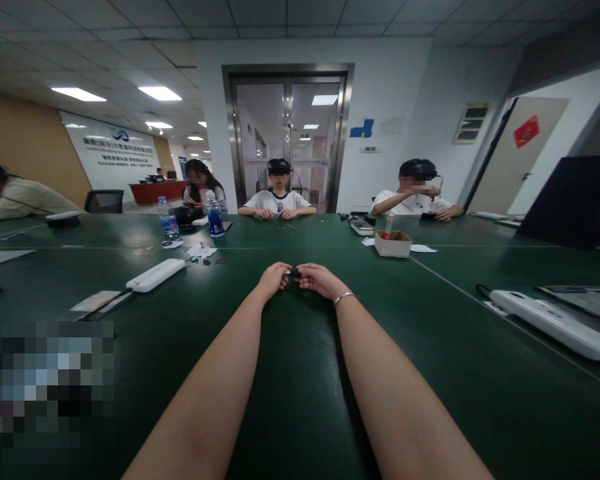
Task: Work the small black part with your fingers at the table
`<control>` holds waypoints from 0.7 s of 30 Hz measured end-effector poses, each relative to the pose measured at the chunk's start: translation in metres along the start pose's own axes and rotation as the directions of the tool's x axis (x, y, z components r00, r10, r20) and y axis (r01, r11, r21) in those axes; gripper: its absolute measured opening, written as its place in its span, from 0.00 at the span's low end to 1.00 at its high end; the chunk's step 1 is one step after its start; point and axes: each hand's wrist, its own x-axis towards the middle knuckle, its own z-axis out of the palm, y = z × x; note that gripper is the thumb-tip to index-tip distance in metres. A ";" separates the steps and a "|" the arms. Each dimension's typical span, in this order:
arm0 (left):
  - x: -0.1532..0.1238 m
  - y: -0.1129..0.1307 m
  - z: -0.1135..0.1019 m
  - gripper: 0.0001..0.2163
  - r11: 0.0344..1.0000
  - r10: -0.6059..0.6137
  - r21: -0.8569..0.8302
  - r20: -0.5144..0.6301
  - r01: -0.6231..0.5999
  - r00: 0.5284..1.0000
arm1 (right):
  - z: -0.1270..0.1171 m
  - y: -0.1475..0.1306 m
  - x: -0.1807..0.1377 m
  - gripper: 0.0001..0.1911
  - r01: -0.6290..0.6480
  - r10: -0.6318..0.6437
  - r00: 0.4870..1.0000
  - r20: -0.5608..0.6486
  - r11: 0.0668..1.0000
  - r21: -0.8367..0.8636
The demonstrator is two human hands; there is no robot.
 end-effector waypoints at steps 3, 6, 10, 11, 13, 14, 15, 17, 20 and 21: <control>0.001 -0.003 -0.001 0.09 1.000 0.014 -0.009 -0.004 -0.014 1.000 | 0.000 0.000 0.000 0.03 0.002 -0.002 1.000 0.005 1.000 0.012; 0.003 -0.006 -0.002 0.10 0.999 0.043 0.010 0.016 -0.043 0.999 | 0.001 0.000 -0.001 0.03 0.003 -0.003 1.000 0.008 1.000 0.016; 0.005 -0.008 -0.002 0.11 0.999 0.045 0.008 0.000 -0.045 0.999 | 0.001 -0.001 -0.001 0.03 -0.001 0.000 1.000 0.002 1.000 0.016; 0.005 -0.009 -0.001 0.10 0.999 0.039 0.003 -0.011 -0.039 0.999 | 0.000 -0.001 -0.001 0.03 0.001 -0.001 1.000 0.001 1.000 0.014; 0.005 -0.009 -0.001 0.09 0.999 0.038 -0.002 -0.029 -0.038 0.999 | 0.000 0.000 -0.001 0.03 0.006 -0.006 1.000 0.001 1.000 0.009; 0.005 -0.009 -0.001 0.10 0.999 0.041 0.001 -0.033 -0.041 0.999 | 0.000 0.001 -0.001 0.03 0.009 -0.009 1.000 -0.002 1.000 0.006; 0.004 -0.009 -0.001 0.10 0.999 0.046 0.005 -0.034 -0.046 0.998 | 0.000 0.002 0.000 0.03 0.011 -0.011 1.000 -0.005 1.000 0.003; 0.002 -0.008 0.000 0.09 0.998 0.058 0.020 -0.026 -0.057 0.998 | 0.000 0.003 0.001 0.03 0.013 -0.013 1.000 -0.013 1.000 -0.003; 0.000 -0.007 0.000 0.10 0.996 0.081 0.043 -0.007 -0.081 0.997 | 0.000 0.004 0.001 0.03 0.016 -0.016 1.000 -0.024 1.000 -0.005; -0.001 -0.007 0.000 0.11 0.996 0.084 0.043 -0.004 -0.084 0.996 | 0.000 0.004 0.001 0.03 0.018 -0.018 0.999 -0.027 1.000 -0.004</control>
